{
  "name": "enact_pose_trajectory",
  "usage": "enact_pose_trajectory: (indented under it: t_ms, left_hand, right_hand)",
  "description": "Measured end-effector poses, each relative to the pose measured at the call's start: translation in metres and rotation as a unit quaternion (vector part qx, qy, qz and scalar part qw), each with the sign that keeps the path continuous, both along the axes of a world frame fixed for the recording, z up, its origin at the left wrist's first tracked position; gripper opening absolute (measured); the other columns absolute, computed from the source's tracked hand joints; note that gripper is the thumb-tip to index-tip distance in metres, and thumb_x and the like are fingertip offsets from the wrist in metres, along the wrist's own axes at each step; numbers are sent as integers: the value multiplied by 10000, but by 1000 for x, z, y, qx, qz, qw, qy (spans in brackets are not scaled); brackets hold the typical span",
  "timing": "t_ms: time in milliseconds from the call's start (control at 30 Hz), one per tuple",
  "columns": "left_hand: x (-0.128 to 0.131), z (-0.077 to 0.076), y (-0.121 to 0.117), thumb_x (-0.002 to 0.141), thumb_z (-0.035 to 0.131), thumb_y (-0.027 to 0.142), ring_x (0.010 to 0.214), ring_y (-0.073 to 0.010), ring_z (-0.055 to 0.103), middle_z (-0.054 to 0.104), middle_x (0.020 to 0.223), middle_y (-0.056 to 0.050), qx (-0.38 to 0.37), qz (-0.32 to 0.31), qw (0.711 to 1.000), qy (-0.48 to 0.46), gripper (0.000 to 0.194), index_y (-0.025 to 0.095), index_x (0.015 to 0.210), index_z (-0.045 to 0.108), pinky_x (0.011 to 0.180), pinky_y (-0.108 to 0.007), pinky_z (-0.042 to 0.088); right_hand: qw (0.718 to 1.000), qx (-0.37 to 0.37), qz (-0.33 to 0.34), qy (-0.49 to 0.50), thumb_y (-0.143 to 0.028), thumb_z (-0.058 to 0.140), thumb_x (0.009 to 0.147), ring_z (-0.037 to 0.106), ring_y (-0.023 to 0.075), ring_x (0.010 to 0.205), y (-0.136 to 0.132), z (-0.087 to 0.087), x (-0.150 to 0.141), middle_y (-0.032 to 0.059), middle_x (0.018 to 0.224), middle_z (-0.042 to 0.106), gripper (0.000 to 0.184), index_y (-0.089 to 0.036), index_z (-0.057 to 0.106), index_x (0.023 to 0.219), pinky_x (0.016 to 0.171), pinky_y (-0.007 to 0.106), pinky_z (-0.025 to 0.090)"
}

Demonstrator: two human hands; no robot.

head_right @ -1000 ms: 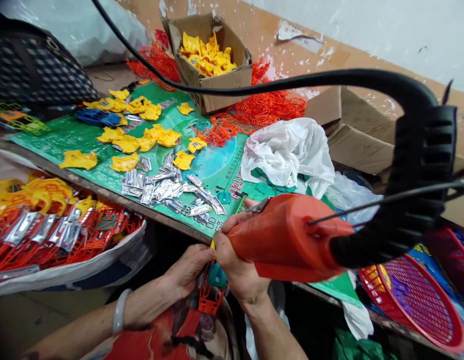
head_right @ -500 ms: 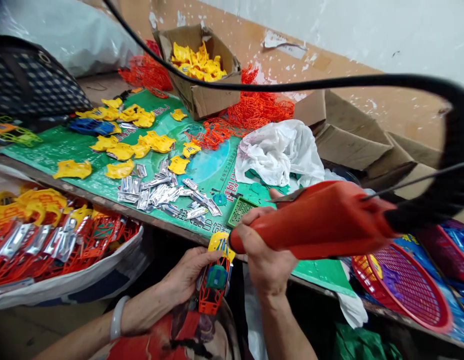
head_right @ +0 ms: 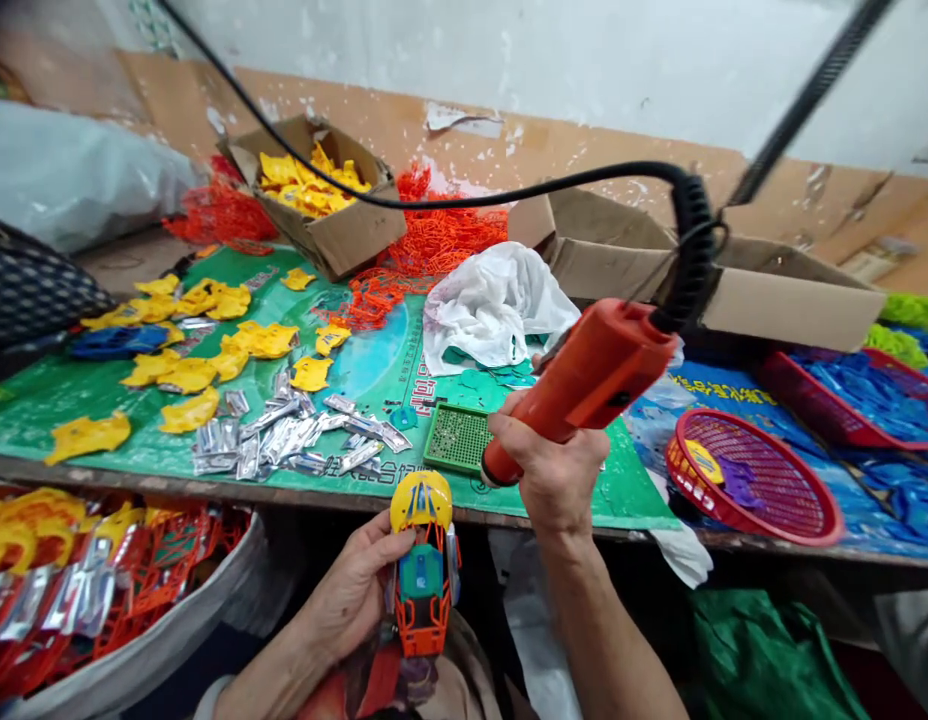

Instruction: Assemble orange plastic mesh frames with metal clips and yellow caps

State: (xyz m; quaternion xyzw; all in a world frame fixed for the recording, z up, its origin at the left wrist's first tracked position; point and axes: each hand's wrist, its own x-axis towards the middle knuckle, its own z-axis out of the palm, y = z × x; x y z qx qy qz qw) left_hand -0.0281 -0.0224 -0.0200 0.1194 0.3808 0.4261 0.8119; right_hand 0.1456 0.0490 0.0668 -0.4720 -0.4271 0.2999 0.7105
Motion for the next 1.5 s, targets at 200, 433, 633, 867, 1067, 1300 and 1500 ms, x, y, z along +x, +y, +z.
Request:
enact_pose_trajectory:
  t_ms: [200,433,633,867,1067,1300,1500]
  left_hand:
    - [-5,0,5,624,864,209,727,-178,704,760,897,-77,3,33,999,35,420,137,1010,715,668,-281,584]
    - [-1,14,14,611,878,201,653,-154,701,771,830,-49,-8,76,996,52,393,134,964,719,617,-241,583]
    - [2,18,23,936,552,313,655,-185,720,769,792,-84,-50,101,992,60,264,89,962,688,697,-302,596]
    - [2,23,29,1014,327,363,823,-222,737,771,837,-106,-68,117,990,44,431,92,1058,659,811,-346,573]
    - [4,23,30,987,339,466,894,-264,725,762,914,-146,-50,94,994,2,511,86,1060,673,814,-369,562]
    - [3,22,28,723,743,224,859,-248,715,763,921,-108,35,56,997,40,335,101,1030,687,753,-293,548]
    - [-5,25,25,687,714,38,786,-189,694,744,913,-77,112,35,990,72,364,141,1028,640,739,-274,529]
  right_hand:
    - [999,-16,34,3,-189,797,606,555,122,579,0,-8,-2,-22,646,633,137,-178,668,651,541,276,468]
    - [993,-73,97,2,-197,769,605,542,113,571,-7,-6,-7,-37,629,616,145,-187,635,660,530,258,459]
    - [985,-112,127,22,-186,761,583,521,108,557,-8,-7,-6,-41,590,581,166,-183,599,620,511,246,454]
    - [974,-115,186,52,-196,798,593,537,111,589,-5,-9,-4,-37,643,600,214,-192,610,694,538,248,468]
    - [945,-118,289,93,-315,818,635,533,121,614,-12,-12,0,-15,677,589,235,-186,627,681,540,260,463]
    - [943,-95,275,160,-315,823,642,594,136,658,-17,-23,-10,-14,765,627,280,-219,656,846,608,282,508]
    - [953,-83,259,131,-259,790,672,599,159,648,-8,-23,-16,-18,739,626,424,-243,609,1056,611,308,510]
